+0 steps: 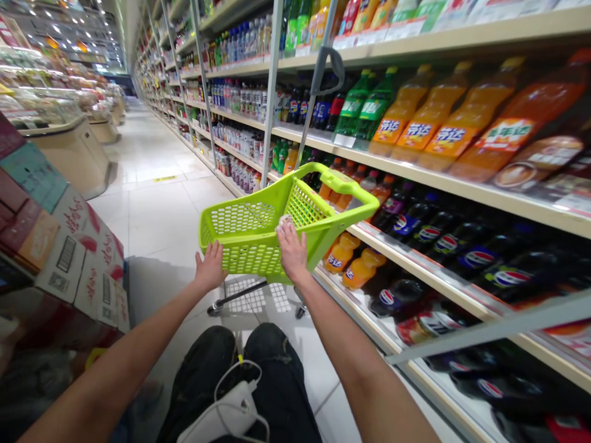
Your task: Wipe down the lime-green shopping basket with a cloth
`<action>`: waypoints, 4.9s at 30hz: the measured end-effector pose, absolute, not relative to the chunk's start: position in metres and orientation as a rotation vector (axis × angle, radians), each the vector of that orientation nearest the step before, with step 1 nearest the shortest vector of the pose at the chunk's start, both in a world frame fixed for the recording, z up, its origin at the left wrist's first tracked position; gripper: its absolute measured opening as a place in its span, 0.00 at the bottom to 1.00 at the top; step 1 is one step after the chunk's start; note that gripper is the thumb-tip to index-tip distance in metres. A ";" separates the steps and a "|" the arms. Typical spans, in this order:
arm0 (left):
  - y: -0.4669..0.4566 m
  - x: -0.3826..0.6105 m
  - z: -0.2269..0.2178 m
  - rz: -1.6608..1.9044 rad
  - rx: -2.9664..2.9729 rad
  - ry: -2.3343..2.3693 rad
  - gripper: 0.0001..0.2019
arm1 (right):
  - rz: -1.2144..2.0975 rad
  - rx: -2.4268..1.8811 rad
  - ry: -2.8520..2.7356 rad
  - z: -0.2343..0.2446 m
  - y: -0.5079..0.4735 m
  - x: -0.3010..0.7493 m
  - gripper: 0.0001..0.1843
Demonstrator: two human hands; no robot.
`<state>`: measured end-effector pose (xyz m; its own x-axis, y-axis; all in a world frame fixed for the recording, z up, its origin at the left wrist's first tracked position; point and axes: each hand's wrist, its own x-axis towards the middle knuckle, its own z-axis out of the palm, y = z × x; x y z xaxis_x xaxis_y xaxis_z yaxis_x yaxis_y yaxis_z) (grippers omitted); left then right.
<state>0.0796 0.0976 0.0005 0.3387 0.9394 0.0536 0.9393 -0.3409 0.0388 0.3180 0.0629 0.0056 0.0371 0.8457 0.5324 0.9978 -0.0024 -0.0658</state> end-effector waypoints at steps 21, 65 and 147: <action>0.099 0.110 0.004 0.084 2.723 1.736 0.35 | -0.407 -1.761 -1.966 0.002 0.072 0.290 0.27; 0.096 0.060 -0.003 0.150 2.673 1.918 0.34 | -0.515 -1.867 -1.780 0.019 0.086 0.376 0.27; 0.075 0.097 -0.009 -0.055 2.749 1.532 0.33 | -0.270 -1.690 -1.929 -0.045 0.055 0.217 0.30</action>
